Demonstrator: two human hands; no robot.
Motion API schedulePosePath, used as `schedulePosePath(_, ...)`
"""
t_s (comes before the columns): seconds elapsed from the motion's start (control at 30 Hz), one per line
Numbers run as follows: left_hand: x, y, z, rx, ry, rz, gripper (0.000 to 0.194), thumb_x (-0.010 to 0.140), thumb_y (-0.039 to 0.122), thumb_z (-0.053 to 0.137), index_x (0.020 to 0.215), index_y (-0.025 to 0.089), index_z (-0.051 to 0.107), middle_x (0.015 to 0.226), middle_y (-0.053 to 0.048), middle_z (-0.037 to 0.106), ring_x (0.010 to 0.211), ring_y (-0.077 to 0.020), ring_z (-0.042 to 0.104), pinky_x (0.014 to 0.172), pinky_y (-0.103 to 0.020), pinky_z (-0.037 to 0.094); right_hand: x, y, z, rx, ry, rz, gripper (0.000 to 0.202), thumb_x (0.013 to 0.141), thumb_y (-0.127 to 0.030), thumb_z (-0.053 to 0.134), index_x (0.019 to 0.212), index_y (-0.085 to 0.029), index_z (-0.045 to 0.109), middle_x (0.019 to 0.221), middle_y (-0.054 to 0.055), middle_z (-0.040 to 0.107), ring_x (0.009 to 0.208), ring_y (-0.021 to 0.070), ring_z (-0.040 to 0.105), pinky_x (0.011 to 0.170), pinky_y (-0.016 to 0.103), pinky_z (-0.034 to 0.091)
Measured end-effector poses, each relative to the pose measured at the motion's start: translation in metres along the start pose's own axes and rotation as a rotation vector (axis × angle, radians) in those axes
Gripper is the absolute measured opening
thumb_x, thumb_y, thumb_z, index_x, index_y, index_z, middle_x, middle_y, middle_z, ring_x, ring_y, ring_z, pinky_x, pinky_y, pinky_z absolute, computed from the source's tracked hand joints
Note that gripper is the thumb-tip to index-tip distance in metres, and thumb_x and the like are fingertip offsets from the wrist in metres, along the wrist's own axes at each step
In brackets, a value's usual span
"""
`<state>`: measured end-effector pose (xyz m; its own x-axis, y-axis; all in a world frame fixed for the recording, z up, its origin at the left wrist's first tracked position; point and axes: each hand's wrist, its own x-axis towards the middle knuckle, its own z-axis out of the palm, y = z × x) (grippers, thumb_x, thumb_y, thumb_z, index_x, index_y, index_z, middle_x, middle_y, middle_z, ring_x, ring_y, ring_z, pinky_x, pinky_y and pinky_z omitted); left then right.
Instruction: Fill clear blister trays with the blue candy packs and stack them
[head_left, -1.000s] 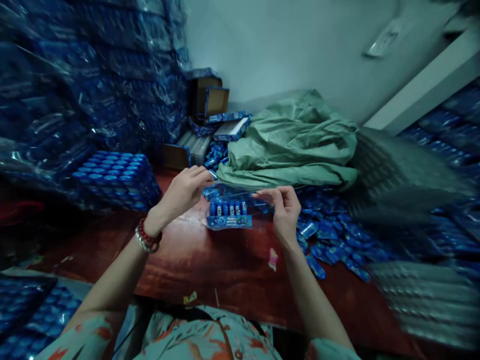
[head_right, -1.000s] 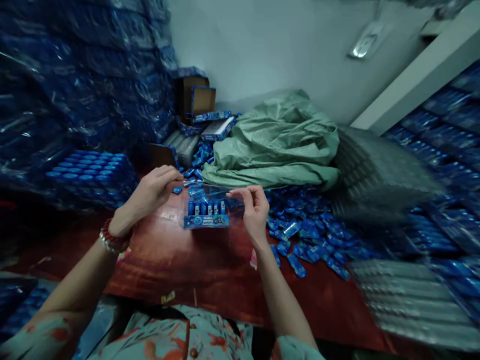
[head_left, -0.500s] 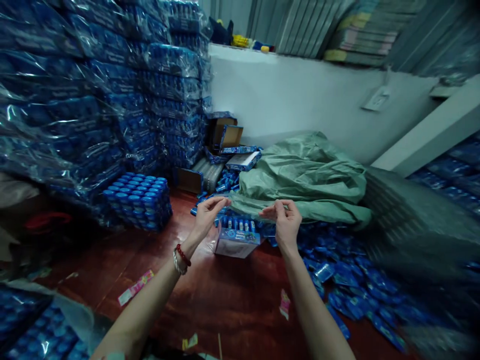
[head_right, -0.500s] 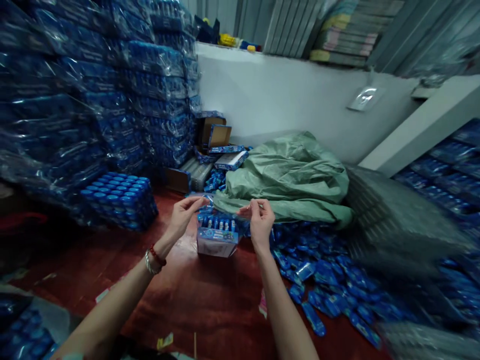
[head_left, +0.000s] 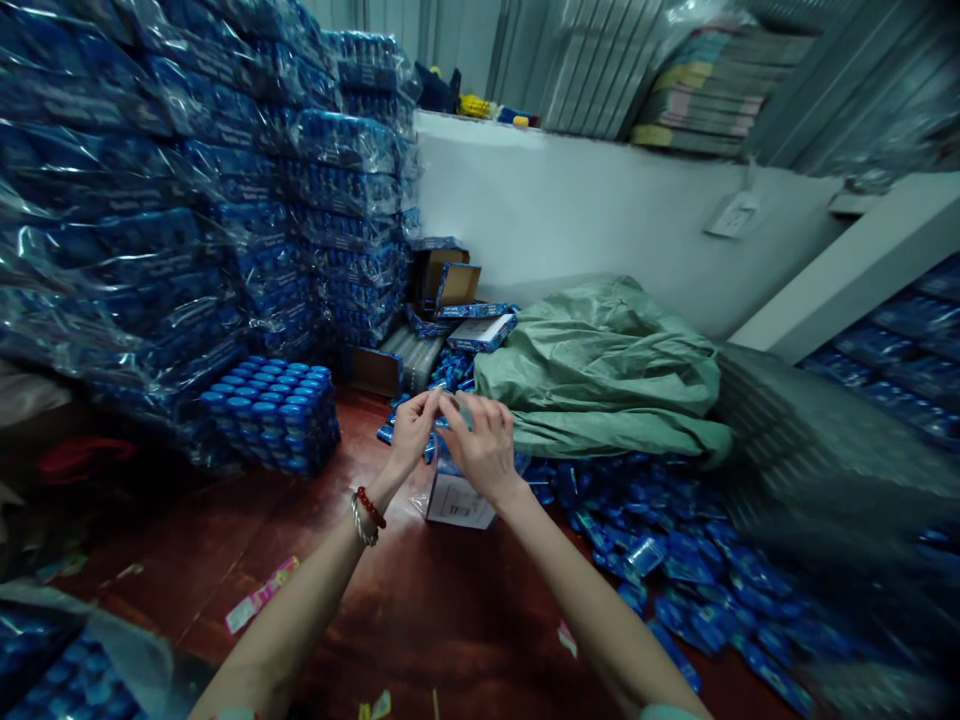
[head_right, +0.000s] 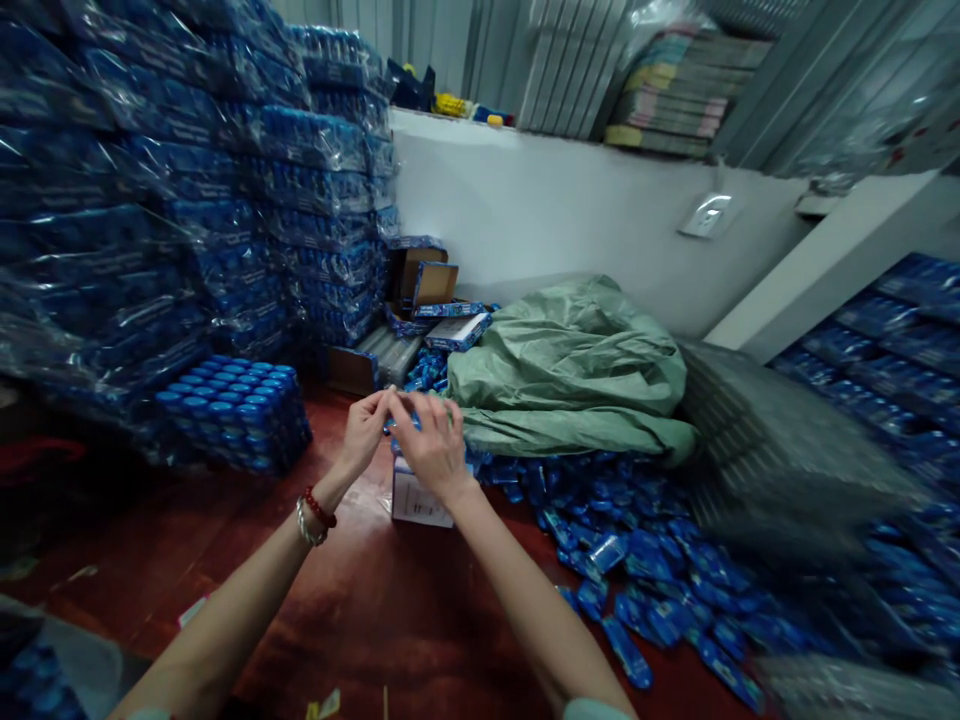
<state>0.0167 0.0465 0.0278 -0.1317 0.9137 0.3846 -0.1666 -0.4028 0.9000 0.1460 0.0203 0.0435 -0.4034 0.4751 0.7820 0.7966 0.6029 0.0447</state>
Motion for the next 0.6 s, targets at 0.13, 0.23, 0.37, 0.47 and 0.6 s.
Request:
schedulePosePath(0.13, 0.002, -0.004, -0.010, 0.068, 0.029, -0.042, 0.038, 0.081, 0.048, 0.057, 0.070, 0.014, 0.069, 0.069, -0.003, 0.068, 0.068, -0.0158, 0.063, 0.067, -0.025, 0.049, 0.015, 0.033, 0.002, 0.243, -0.282, 0.237, 0.022, 0.091, -0.029, 0.047, 0.100, -0.019, 0.064, 0.088, 0.007, 0.067, 0.082, 0.0211, 0.061, 0.073, 0.032, 0.043)
schedulePosePath(0.23, 0.005, -0.005, -0.015, 0.041, -0.006, -0.100, 0.038, 0.076, 0.050, 0.061, 0.066, 0.015, 0.068, 0.066, -0.003, 0.068, 0.065, -0.0158, 0.063, 0.066, -0.026, 0.049, 0.027, 0.077, -0.010, 0.332, -0.400, 0.167, 0.026, 0.089, -0.031, 0.050, 0.070, -0.020, 0.064, 0.058, -0.003, 0.060, 0.054, 0.0127, 0.054, 0.055, 0.022, 0.038)
schedulePosePath(0.37, 0.008, -0.005, -0.012, -0.136, -0.008, -0.246, 0.042, 0.064, 0.055, 0.071, 0.066, 0.014, 0.066, 0.063, -0.004, 0.068, 0.064, -0.0176, 0.065, 0.068, -0.030, 0.051, 0.038, 0.106, -0.027, 0.029, -0.222, 0.334, 0.020, 0.087, -0.023, 0.053, 0.071, -0.018, 0.064, 0.063, 0.003, 0.062, 0.062, 0.0170, 0.054, 0.064, 0.029, 0.038)
schedulePosePath(0.47, 0.007, -0.007, -0.007, -0.232, 0.035, -0.288, 0.046, 0.064, 0.059, 0.070, 0.071, 0.013, 0.066, 0.066, -0.005, 0.069, 0.067, -0.0190, 0.067, 0.071, -0.032, 0.051, 0.038, 0.080, -0.030, -0.239, 0.038, 0.302, 0.018, 0.090, -0.020, 0.047, 0.088, -0.018, 0.065, 0.086, 0.010, 0.066, 0.084, 0.0225, 0.055, 0.082, 0.037, 0.035)
schedulePosePath(0.6, 0.004, -0.009, -0.003, -0.252, 0.002, -0.214, 0.043, 0.074, 0.056, 0.063, 0.076, 0.013, 0.067, 0.070, -0.004, 0.069, 0.068, -0.0168, 0.065, 0.073, -0.031, 0.051, 0.031, 0.024, -0.014, -0.154, -0.045, -0.097, 0.023, 0.094, -0.019, 0.042, 0.104, -0.021, 0.062, 0.094, 0.006, 0.067, 0.094, 0.0211, 0.052, 0.091, 0.037, 0.030)
